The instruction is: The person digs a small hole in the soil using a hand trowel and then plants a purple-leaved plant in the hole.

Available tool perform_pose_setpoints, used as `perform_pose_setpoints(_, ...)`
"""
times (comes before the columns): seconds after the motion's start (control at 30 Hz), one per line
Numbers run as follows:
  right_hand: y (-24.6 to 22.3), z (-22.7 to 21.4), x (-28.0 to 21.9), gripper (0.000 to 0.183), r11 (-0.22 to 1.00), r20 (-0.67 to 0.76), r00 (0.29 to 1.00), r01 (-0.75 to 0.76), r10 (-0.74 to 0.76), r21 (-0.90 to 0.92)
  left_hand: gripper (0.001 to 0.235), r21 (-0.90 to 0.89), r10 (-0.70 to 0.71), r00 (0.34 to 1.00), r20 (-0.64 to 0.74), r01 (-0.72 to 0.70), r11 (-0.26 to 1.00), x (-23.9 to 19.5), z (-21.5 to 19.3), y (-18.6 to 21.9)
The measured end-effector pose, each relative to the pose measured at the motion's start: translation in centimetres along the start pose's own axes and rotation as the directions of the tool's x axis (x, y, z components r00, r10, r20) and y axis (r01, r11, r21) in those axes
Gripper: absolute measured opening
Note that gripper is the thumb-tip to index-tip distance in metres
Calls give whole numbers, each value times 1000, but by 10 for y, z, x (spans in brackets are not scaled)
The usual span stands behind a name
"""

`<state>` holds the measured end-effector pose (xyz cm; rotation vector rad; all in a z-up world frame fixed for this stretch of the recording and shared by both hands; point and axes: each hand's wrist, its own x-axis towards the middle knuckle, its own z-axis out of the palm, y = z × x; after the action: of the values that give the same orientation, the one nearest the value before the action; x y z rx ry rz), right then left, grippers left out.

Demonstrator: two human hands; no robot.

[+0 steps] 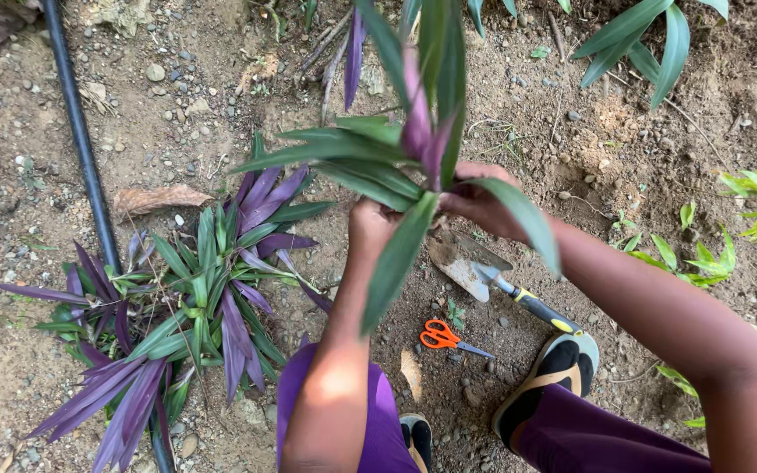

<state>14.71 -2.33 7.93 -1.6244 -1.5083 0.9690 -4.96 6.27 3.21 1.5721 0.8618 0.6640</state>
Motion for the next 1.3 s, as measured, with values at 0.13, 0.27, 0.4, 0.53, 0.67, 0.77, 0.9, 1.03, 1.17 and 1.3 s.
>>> perform_pose_setpoints(0.13, 5, -4, -2, 24, 915, -11, 993, -106, 119, 390, 20, -32, 17, 1000, -4, -17, 999, 3, 0, -14)
perform_pose_setpoints(0.27, 7, -6, -4, 27, 915, -48, 971, -202, 233, 350, 23, -519, 19, 999, 28, -2, 855, -5, 8, -4)
perform_pose_setpoints(0.4, 3, -7, -3, 26, 915, -40, 962, -243, 270, 323, 29, -571, 153, 988, -16, -134, 810, -7, 12, 6)
perform_pose_setpoints(0.53, 1, -2, 1, 30, 912, -13, 985, -152, 169, 382, 25, -529, -14, 999, 43, 35, 848, -10, 15, 15)
perform_pose_setpoints(0.67, 4, -6, 9, 28, 939, -98, 965, -209, 243, 273, 25, -670, -63, 998, 7, 52, 741, -6, 18, 11)
perform_pose_setpoints(0.77, 7, -23, 13, 30, 908, -158, 936, -247, 314, 339, 23, -768, -52, 989, -136, -72, 636, 3, 4, -13)
perform_pose_setpoints(0.9, 5, -45, 8, 27, 894, -241, 943, -107, 230, 435, 23, -603, -477, 637, -605, 25, 797, 14, -77, -51)
perform_pose_setpoints(1.03, -7, -43, 4, 25, 910, -143, 901, -395, 410, 126, 76, 197, 36, 598, -801, 206, 958, 9, -86, -48)
perform_pose_setpoints(1.17, -13, -9, 7, 24, 972, -43, 986, -149, 159, 181, 99, -74, -194, 972, -131, 185, 980, -4, -30, 4)
perform_pose_setpoints(1.3, -15, 14, 9, 25, 986, 65, 984, -164, 165, -15, 53, 203, -81, 997, 2, 79, 976, -19, -2, 39)
